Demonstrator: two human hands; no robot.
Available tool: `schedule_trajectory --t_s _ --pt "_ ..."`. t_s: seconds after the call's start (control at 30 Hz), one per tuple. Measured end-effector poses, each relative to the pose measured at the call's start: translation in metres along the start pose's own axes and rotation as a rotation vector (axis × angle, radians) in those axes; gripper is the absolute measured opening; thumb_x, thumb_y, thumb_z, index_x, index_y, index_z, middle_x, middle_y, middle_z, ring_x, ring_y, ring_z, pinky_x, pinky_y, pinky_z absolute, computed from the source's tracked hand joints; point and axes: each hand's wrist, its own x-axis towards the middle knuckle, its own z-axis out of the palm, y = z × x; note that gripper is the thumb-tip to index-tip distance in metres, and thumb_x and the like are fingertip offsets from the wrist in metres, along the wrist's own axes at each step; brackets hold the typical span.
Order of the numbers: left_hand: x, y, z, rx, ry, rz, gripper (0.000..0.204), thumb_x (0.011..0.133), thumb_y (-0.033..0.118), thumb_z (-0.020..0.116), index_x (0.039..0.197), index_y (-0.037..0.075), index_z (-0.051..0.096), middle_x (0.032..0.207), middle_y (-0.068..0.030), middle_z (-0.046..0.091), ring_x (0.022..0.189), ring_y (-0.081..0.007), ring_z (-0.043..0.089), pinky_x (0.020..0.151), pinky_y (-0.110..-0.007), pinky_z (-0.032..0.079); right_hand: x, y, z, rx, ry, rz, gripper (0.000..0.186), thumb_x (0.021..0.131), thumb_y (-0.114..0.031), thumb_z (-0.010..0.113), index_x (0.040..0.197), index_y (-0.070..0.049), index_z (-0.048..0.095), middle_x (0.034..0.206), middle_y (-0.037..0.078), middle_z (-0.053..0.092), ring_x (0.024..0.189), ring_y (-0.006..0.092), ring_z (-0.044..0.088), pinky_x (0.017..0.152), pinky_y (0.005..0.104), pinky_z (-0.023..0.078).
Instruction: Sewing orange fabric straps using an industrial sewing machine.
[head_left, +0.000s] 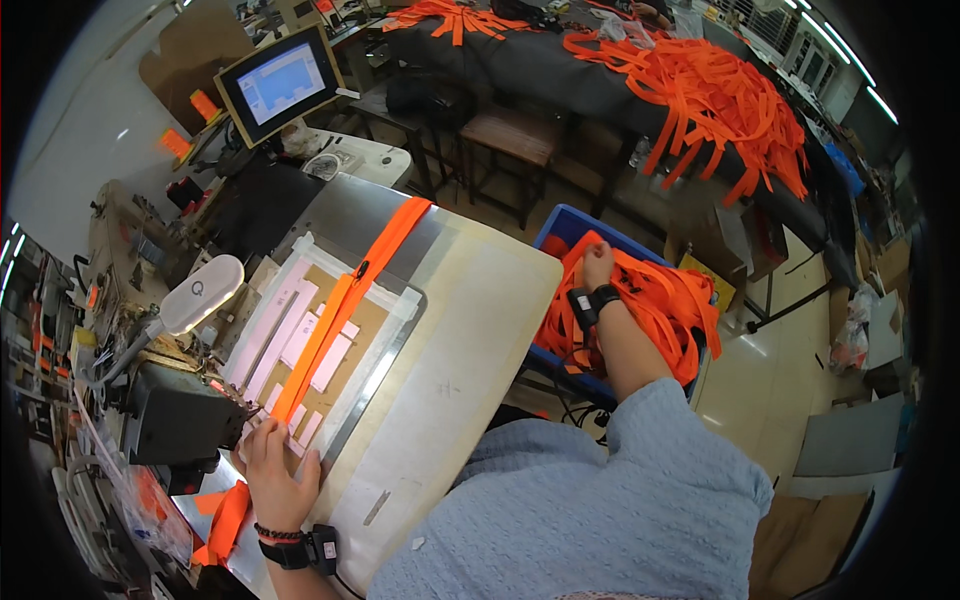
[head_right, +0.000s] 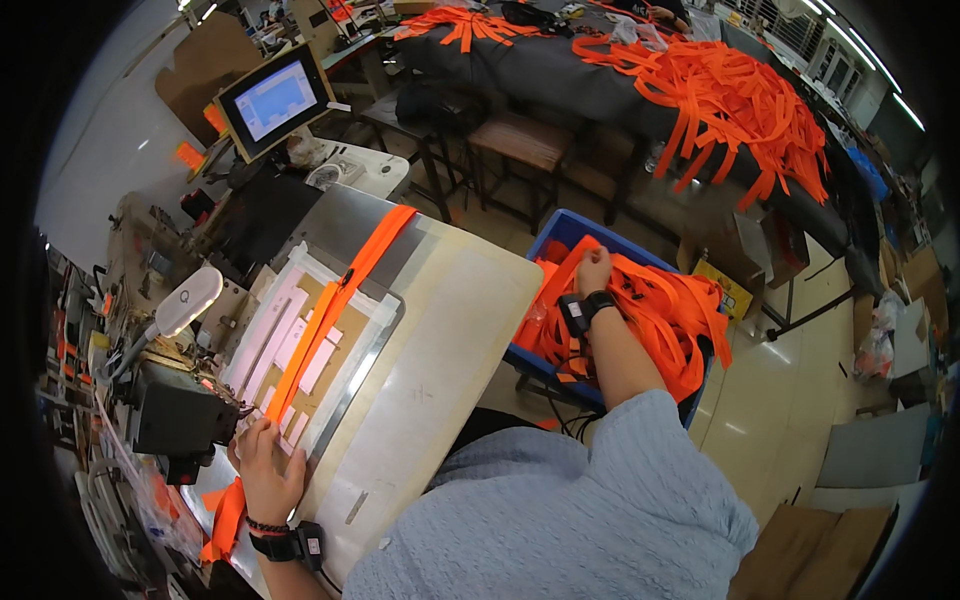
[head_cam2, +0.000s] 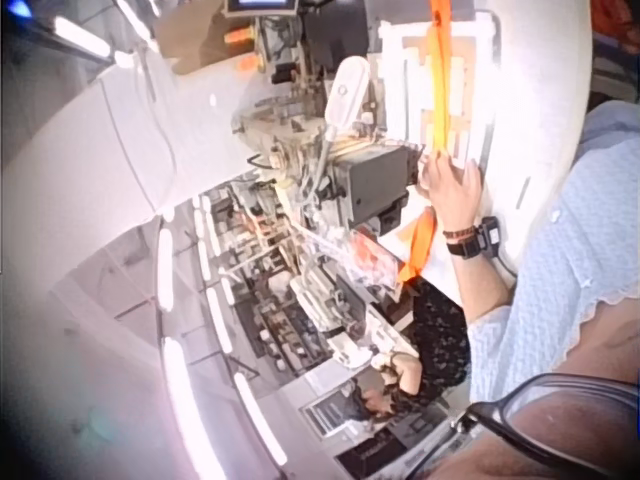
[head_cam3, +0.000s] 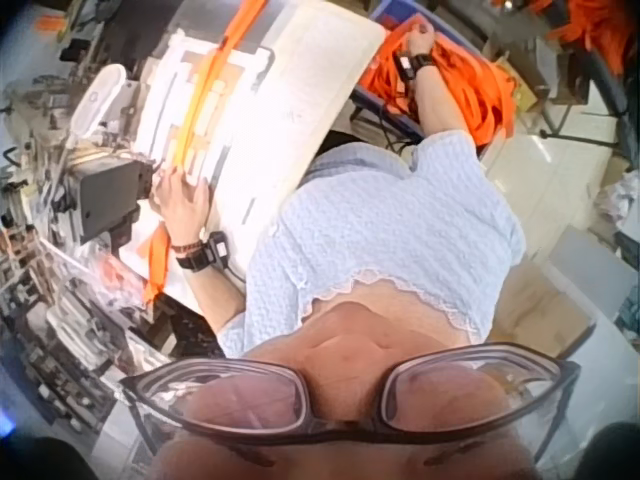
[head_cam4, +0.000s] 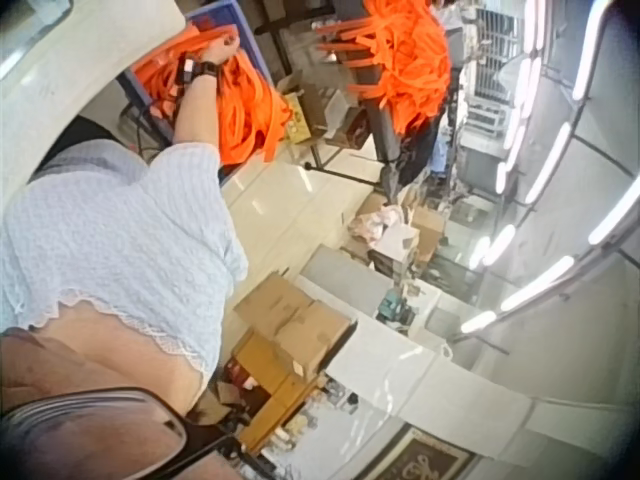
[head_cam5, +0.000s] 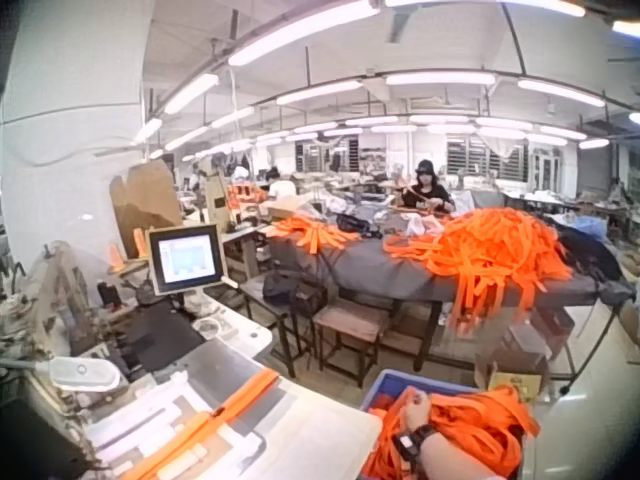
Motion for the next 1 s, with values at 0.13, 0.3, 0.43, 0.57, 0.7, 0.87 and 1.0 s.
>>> schedule_trajectory --t_s 0.13,0.3,0.43,0.57,0.7,0.87,1.0 --pt "-0.005 0.001 -0.002 -0.007 0.021 -0.036 0.050 0.073 0.025 0.075 0.115 0.005 0.058 0.127 -0.0119 0.057 0.121 -0.0330 0.050 0.109 -0.055 0.023 0.032 -0.114 0.009 0.880 -0.286 0.116 0.013 0.101 -0.020 0.056 0.112 -0.014 0.059 0.085 -0.003 0.060 0.075 0.0087 0.059 0.067 0.0234 0.049" --pt "-0.006 0.005 -0.006 -0.053 0.062 -0.073 0.049 0.073 0.025 0.075 0.113 0.003 0.060 0.123 -0.0132 0.059 0.117 -0.0340 0.053 0.108 -0.053 0.026 0.005 -0.318 0.031 0.701 -1.204 -0.153 0.015 0.102 -0.021 0.057 0.099 -0.007 0.061 0.078 -0.005 0.052 0.065 0.0037 0.046 0.068 0.0216 0.044" --pt "-0.008 0.003 -0.010 -0.044 0.042 -0.106 0.050 0.075 0.031 0.073 0.115 0.004 0.060 0.124 -0.0111 0.060 0.117 -0.0333 0.053 0.106 -0.056 0.028 -0.103 -0.421 0.082 0.054 -1.650 -0.327 0.018 0.100 -0.019 0.058 0.087 -0.007 0.056 0.074 -0.007 0.051 0.062 -0.0003 0.042 0.053 0.0171 0.034" --pt "-0.003 0.001 -0.007 -0.066 0.029 -0.080 0.050 0.077 0.034 0.072 0.116 0.005 0.061 0.123 -0.0096 0.060 0.118 -0.0296 0.053 0.105 -0.056 0.029 -0.203 -0.433 0.124 -0.084 -1.969 -0.447 0.016 0.097 -0.018 0.064 0.092 -0.002 0.065 0.083 -0.003 0.062 0.073 0.0034 0.054 0.068 0.0217 0.047" --pt "-0.009 -0.003 -0.004 -0.061 0.053 -0.105 0.050 0.078 0.035 0.071 0.115 0.004 0.060 0.121 -0.0099 0.060 0.118 -0.0280 0.053 0.105 -0.055 0.030 -0.277 -0.432 0.157 -0.285 -2.111 -0.516 0.025 0.096 -0.022 0.066 0.093 0.002 0.069 0.080 0.002 0.067 0.073 0.0072 0.057 0.071 0.0262 0.049" --pt "-0.011 -0.004 -0.001 -0.084 0.089 -0.106 0.051 0.077 0.034 0.071 0.115 0.003 0.060 0.120 -0.0104 0.060 0.118 -0.0275 0.053 0.106 -0.054 0.030 -0.317 -0.400 0.177 -0.189 -1.933 -0.788 0.024 0.090 -0.020 0.072 0.088 0.004 0.069 0.076 0.011 0.069 0.068 0.0127 0.061 0.066 0.0311 0.051" --pt "-0.011 -0.005 -0.002 -0.092 0.086 -0.111 0.051 0.077 0.033 0.071 0.115 0.002 0.059 0.118 -0.0099 0.060 0.119 -0.0275 0.052 0.104 -0.053 0.031 -0.334 -0.399 0.169 -0.196 -1.923 -0.790 0.022 0.088 -0.017 0.073 0.092 0.003 0.069 0.076 0.015 0.069 0.066 0.0182 0.063 0.065 0.0324 0.051"
